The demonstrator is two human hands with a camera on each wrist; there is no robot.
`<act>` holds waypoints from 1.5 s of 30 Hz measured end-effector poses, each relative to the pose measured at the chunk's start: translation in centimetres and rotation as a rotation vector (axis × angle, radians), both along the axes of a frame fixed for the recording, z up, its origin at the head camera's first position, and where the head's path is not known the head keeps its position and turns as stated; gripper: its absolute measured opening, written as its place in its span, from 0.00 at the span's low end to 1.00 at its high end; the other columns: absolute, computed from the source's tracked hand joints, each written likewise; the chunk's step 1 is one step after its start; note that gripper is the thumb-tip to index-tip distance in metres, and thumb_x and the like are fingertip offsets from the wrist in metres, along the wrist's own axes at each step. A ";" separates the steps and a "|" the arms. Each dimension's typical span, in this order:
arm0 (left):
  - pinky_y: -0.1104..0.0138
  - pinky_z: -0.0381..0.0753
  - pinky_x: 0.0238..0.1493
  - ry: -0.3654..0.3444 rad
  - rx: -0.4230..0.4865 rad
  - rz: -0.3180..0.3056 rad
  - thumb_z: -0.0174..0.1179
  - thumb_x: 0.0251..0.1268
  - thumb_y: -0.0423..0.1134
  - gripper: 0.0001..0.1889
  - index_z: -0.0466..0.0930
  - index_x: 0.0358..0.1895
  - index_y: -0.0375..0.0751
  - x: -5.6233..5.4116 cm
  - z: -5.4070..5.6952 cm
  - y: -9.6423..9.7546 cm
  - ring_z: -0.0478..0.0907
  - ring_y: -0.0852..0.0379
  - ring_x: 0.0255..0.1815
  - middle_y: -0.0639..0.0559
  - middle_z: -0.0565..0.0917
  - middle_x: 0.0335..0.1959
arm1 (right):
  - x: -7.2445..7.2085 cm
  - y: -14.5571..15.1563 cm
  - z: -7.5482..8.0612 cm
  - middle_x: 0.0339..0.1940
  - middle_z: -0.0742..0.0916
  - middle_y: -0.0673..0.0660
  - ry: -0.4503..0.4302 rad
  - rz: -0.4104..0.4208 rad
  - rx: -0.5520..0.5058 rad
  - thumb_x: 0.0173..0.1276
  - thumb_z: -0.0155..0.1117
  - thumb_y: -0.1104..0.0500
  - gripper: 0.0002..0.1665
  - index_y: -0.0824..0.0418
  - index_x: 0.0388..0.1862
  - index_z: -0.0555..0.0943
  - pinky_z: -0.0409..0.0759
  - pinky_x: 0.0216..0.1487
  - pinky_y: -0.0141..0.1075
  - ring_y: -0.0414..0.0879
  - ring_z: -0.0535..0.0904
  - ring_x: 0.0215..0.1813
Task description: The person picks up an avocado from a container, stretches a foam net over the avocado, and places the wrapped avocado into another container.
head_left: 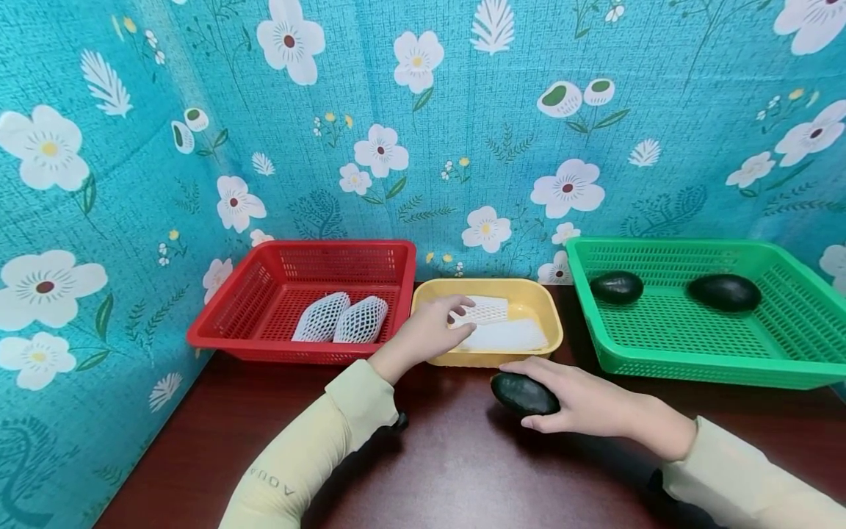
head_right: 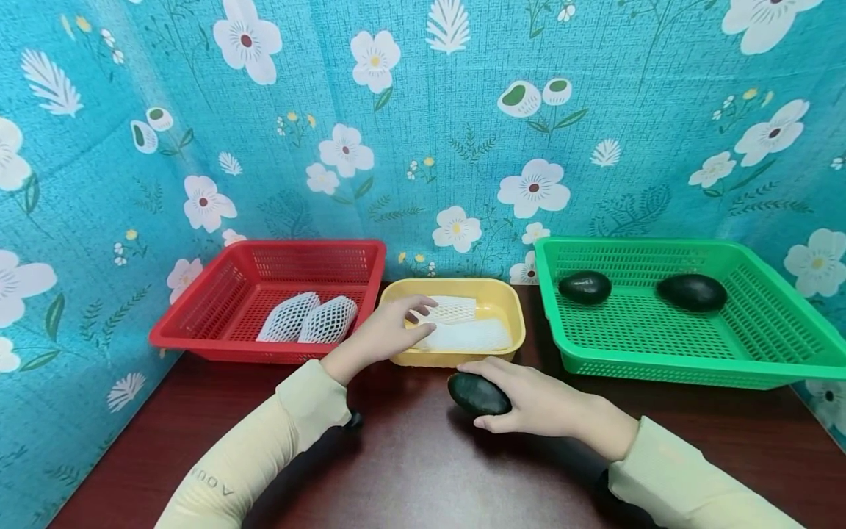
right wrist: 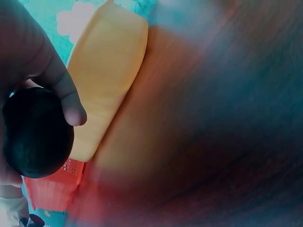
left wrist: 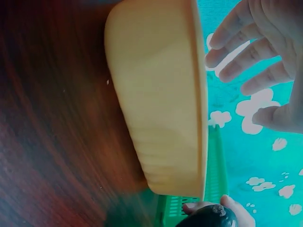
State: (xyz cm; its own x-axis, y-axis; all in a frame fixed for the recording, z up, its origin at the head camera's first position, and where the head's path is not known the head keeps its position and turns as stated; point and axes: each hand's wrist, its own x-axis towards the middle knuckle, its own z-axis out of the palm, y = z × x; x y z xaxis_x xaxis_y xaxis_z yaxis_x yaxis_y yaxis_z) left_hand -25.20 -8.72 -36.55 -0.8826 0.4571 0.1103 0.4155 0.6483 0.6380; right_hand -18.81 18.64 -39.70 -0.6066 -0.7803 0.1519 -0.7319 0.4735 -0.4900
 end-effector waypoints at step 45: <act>0.64 0.80 0.50 -0.165 -0.152 0.079 0.74 0.61 0.42 0.27 0.82 0.64 0.42 -2.2 -2.6 2.9 0.79 0.54 0.48 0.46 0.85 0.51 | -0.4 -1.8 -2.6 0.62 0.81 0.47 -0.031 0.015 0.060 0.65 0.75 0.42 0.39 0.55 0.71 0.73 0.79 0.58 0.41 0.40 0.77 0.58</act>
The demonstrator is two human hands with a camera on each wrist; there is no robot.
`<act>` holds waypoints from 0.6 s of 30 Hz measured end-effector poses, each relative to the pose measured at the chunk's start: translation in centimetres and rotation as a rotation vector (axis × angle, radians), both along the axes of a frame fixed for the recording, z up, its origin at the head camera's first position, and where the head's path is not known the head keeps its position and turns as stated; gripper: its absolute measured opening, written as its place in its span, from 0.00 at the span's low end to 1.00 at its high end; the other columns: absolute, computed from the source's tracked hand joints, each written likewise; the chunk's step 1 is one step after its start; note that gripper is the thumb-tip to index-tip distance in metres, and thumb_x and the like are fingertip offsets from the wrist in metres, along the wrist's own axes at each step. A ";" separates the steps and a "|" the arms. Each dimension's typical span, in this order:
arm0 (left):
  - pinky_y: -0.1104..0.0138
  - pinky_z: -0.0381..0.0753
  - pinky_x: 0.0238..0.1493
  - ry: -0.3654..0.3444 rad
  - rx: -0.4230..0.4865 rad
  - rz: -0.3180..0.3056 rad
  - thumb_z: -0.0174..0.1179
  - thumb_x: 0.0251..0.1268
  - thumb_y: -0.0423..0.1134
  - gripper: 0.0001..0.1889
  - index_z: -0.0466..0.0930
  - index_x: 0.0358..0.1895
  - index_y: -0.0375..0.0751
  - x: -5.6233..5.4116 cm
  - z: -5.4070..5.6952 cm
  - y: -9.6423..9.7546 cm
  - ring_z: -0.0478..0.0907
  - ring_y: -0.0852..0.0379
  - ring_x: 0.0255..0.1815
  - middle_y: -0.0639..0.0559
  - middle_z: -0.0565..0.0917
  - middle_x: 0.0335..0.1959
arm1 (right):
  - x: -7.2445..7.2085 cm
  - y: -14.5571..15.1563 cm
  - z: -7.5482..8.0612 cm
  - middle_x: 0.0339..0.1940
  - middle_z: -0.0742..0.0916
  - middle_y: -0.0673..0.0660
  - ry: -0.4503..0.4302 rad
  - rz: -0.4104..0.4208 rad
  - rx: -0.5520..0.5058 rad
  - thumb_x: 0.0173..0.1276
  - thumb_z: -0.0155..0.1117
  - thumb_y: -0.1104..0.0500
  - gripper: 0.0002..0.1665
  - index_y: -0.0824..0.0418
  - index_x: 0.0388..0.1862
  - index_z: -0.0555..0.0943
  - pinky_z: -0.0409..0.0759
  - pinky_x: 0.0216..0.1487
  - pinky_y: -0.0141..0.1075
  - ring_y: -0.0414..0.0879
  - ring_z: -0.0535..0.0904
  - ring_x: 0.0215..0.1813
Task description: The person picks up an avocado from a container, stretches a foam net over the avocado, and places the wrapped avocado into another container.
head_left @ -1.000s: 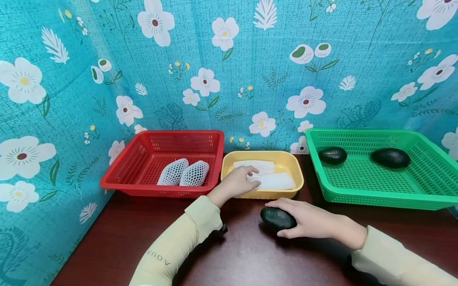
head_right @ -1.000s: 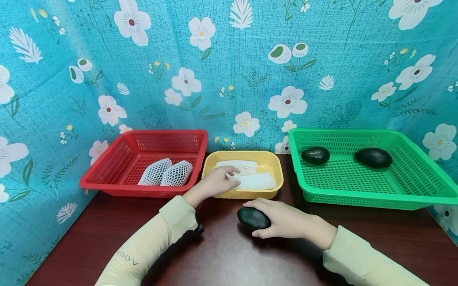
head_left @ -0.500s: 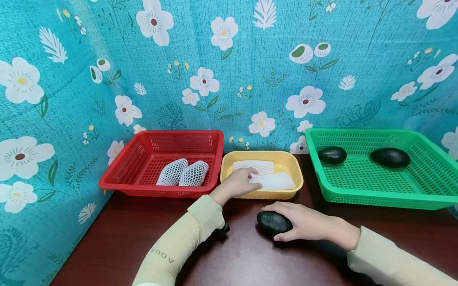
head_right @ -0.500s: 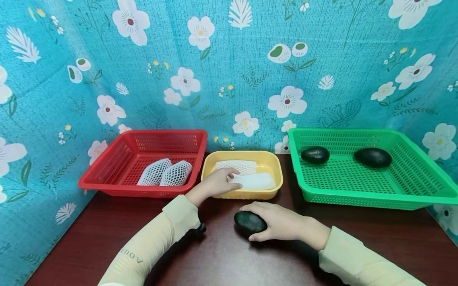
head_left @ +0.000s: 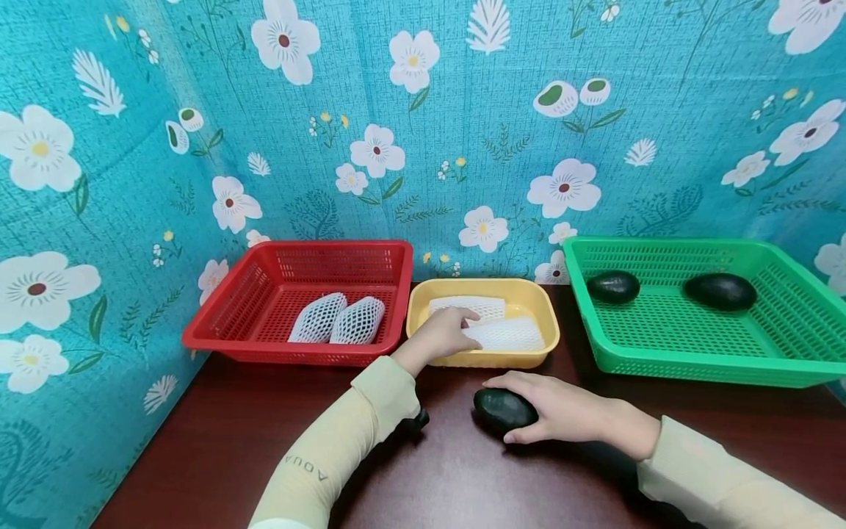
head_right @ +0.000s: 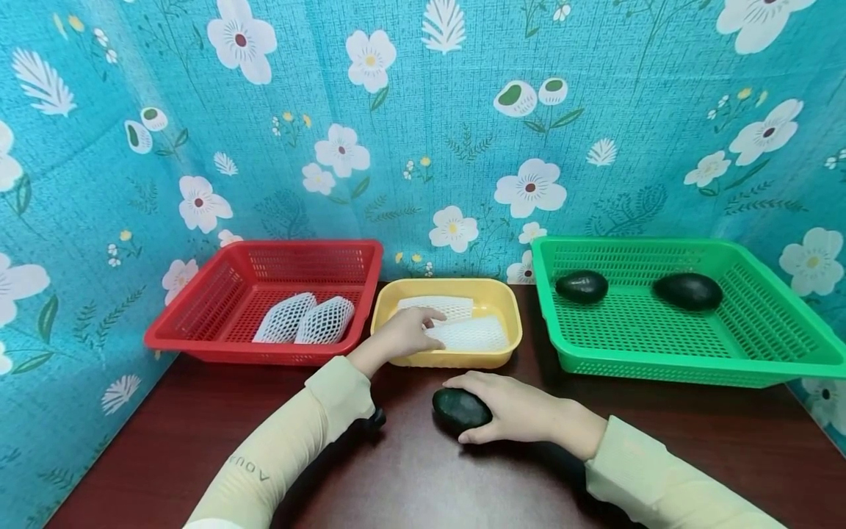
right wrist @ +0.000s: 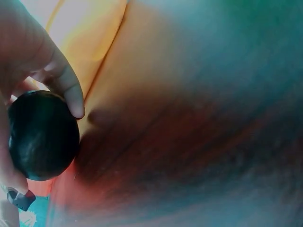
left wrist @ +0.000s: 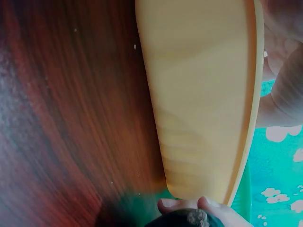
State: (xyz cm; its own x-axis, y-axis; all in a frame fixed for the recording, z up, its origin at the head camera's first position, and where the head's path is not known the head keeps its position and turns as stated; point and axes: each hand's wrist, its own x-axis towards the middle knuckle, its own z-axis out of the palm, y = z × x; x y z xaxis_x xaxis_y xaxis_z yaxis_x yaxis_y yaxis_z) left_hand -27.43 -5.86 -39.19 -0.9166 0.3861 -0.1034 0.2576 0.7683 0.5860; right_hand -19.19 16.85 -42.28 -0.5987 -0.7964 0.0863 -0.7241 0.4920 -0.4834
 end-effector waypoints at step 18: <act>0.59 0.77 0.62 0.030 0.103 0.026 0.68 0.68 0.36 0.16 0.86 0.57 0.37 0.1 0.2 -0.3 0.78 0.51 0.63 0.46 0.85 0.58 | -0.3 -0.1 -0.1 0.63 0.80 0.49 -0.021 -0.009 0.015 0.67 0.72 0.38 0.43 0.57 0.73 0.71 0.79 0.58 0.42 0.40 0.77 0.58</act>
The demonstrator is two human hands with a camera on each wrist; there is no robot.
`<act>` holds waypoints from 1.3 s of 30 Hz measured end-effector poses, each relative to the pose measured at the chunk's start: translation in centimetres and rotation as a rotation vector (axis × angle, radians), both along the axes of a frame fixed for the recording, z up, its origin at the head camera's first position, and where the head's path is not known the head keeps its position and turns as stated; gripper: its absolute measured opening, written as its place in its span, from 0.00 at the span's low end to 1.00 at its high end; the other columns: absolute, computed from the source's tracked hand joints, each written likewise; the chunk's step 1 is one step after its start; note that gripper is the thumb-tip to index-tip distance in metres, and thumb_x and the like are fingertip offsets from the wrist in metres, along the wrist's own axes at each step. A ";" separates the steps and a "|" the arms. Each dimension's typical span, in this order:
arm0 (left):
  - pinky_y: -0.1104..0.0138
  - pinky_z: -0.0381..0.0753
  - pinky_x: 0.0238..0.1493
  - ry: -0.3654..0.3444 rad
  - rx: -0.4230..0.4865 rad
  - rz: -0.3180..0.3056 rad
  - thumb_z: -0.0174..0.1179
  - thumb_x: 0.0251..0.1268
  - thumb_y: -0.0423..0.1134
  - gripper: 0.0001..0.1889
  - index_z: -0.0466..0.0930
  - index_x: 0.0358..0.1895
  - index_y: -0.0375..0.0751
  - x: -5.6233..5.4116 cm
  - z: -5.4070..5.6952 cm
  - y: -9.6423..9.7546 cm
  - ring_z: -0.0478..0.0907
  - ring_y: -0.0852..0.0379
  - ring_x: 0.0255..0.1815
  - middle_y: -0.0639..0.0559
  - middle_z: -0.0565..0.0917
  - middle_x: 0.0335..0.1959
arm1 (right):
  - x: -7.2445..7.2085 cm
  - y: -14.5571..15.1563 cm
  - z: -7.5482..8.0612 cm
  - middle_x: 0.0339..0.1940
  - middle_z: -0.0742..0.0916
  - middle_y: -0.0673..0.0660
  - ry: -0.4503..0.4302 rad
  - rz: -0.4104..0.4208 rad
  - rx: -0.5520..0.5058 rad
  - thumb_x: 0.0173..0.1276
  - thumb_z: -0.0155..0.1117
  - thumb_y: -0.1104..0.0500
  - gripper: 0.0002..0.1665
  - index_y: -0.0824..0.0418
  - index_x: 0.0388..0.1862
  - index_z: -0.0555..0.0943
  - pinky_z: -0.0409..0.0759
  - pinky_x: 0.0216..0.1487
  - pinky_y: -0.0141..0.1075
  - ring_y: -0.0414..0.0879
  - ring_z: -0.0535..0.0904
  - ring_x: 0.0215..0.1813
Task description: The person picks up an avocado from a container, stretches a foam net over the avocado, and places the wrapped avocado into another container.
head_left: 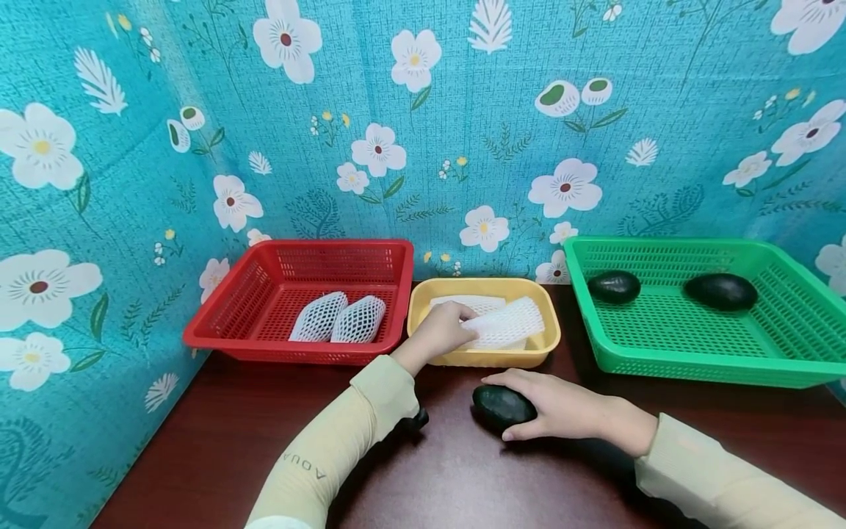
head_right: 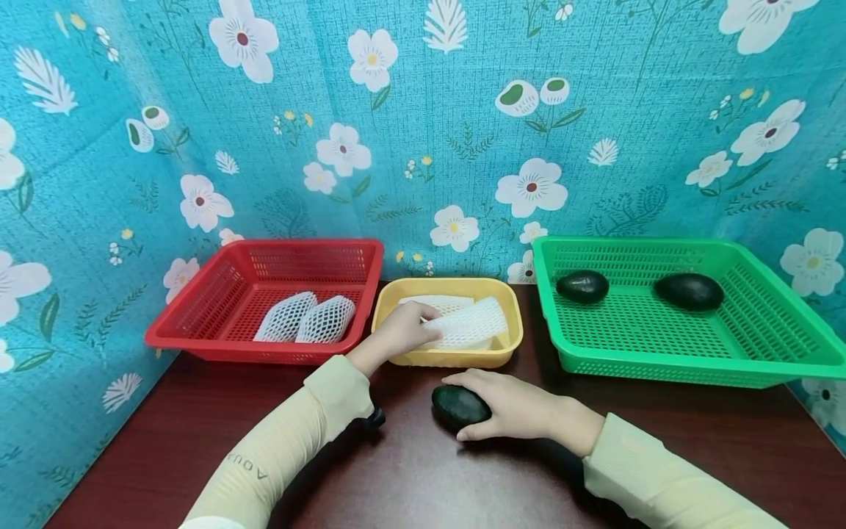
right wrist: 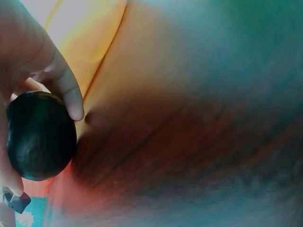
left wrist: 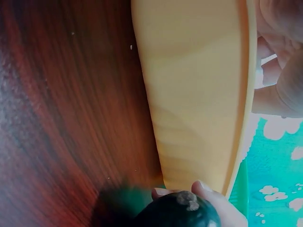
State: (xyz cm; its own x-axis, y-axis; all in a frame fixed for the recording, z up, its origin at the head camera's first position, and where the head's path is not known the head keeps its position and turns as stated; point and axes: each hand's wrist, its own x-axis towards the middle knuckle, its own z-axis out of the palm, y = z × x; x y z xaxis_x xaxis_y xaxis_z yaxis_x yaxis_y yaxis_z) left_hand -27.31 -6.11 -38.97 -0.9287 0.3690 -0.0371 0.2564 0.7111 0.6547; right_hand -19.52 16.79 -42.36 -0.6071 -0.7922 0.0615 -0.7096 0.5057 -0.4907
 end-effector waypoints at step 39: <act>0.64 0.80 0.51 0.200 0.167 -0.012 0.66 0.69 0.34 0.09 0.88 0.49 0.40 2.8 2.0 -0.9 0.80 0.56 0.47 0.49 0.88 0.49 | 0.6 0.3 1.9 0.67 0.78 0.53 0.131 -0.034 0.003 0.69 0.70 0.38 0.42 0.58 0.74 0.72 0.78 0.61 0.50 0.48 0.77 0.64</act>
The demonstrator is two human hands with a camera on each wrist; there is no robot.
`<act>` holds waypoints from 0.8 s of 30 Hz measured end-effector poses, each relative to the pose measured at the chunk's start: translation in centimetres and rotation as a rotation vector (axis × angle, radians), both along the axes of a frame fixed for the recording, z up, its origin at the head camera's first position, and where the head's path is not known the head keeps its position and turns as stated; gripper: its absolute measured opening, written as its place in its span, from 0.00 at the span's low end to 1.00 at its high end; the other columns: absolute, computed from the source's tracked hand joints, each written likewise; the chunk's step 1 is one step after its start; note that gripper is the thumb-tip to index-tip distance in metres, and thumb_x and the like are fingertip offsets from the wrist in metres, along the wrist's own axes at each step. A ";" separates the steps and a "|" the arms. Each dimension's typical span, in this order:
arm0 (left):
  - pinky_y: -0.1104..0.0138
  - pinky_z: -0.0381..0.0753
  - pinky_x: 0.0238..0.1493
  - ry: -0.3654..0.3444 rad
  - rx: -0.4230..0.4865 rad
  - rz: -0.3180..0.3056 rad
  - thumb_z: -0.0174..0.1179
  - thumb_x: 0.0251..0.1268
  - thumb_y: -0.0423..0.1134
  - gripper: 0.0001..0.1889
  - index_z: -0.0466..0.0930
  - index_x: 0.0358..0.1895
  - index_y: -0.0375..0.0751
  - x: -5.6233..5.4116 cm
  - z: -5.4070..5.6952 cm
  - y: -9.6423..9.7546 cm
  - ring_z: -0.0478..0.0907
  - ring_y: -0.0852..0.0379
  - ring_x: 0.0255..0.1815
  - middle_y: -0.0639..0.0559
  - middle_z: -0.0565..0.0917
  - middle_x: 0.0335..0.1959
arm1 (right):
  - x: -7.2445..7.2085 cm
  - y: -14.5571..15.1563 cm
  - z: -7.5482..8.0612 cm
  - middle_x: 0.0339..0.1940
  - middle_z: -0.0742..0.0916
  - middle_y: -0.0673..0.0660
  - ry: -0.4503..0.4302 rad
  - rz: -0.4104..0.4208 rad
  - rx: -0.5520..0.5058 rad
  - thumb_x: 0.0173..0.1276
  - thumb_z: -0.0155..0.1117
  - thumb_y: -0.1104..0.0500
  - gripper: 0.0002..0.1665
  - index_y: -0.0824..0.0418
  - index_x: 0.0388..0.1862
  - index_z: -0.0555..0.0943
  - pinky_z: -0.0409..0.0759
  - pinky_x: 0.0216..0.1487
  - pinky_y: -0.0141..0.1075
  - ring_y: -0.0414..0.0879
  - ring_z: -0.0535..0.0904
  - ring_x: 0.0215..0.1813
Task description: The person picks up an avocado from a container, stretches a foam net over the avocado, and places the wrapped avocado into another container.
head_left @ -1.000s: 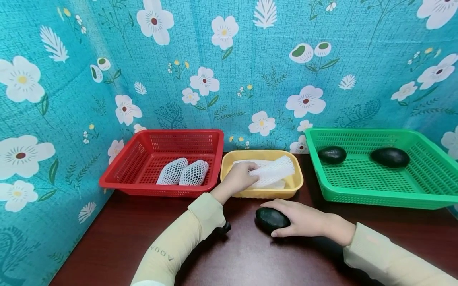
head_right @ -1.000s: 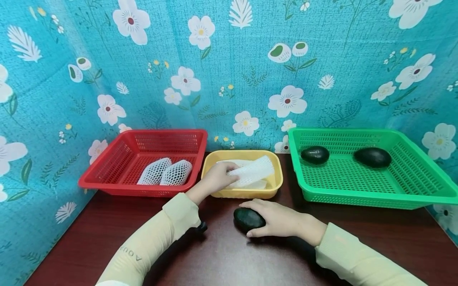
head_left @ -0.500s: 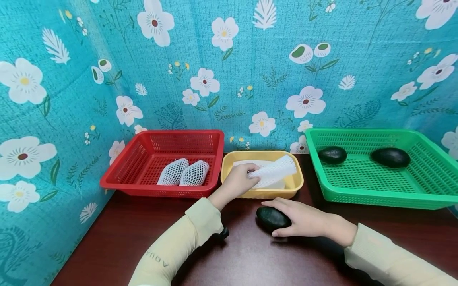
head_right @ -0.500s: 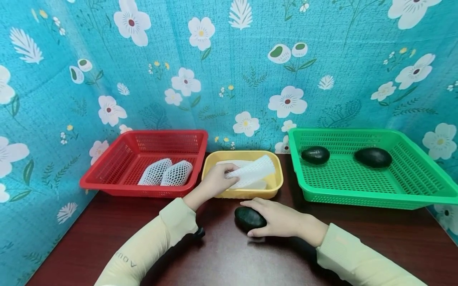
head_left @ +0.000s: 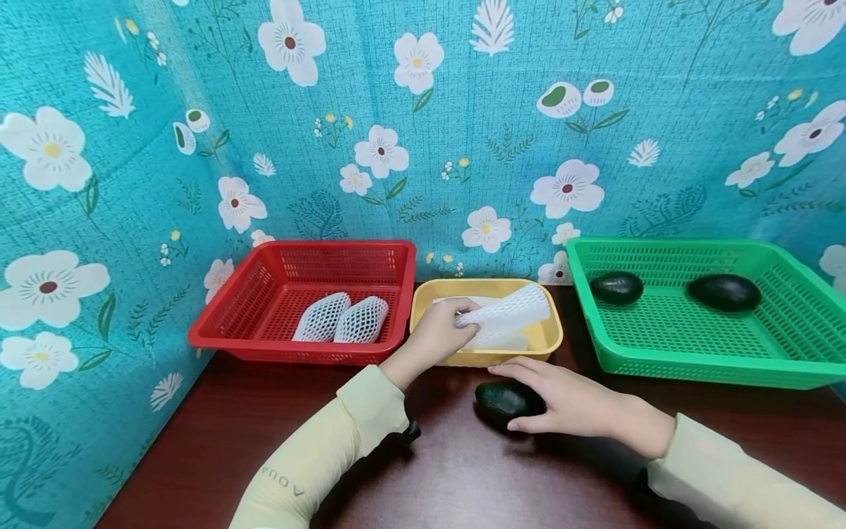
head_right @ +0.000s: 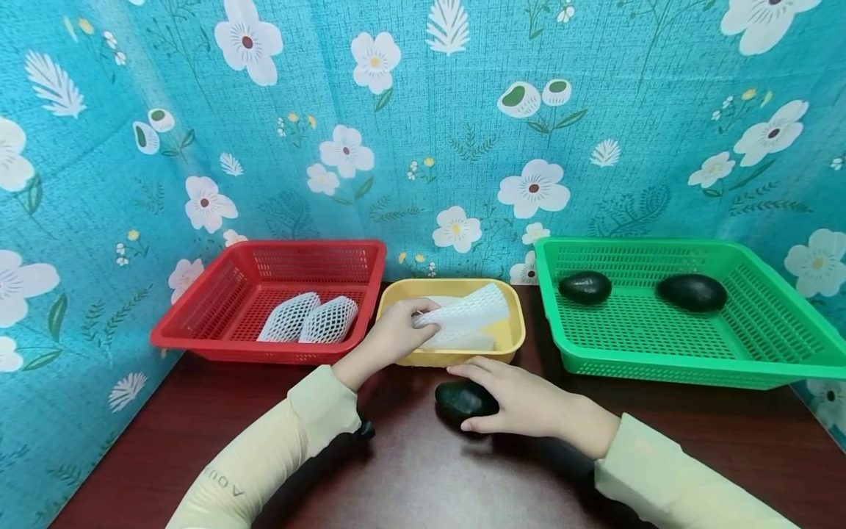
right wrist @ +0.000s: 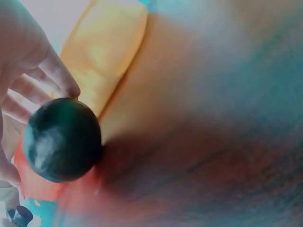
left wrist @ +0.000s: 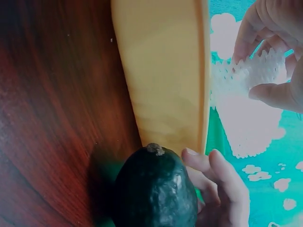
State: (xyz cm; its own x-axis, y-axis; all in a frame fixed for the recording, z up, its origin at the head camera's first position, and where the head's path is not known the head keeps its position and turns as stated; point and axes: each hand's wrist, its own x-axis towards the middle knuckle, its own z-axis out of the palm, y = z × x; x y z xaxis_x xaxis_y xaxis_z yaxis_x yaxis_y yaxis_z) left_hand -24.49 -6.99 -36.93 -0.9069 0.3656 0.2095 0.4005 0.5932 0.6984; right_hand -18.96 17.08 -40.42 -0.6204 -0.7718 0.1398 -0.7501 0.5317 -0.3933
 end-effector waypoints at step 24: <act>0.61 0.83 0.52 0.032 0.033 -0.041 0.67 0.67 0.33 0.17 0.83 0.58 0.37 2.9 0.7 -2.4 0.80 0.51 0.51 0.44 0.84 0.56 | 0.4 1.8 4.6 0.54 0.86 0.49 0.253 -0.088 -0.228 0.60 0.79 0.61 0.29 0.55 0.61 0.83 0.84 0.42 0.34 0.36 0.82 0.44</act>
State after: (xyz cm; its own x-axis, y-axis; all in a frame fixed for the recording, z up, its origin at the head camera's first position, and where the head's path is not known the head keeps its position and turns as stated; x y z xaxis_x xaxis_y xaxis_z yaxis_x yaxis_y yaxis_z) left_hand -21.63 -9.43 -36.20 -0.8839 0.3945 0.2512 0.4466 0.5527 0.7036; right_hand -18.59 18.88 -35.83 -0.6065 -0.6483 0.4603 -0.7944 0.5185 -0.3164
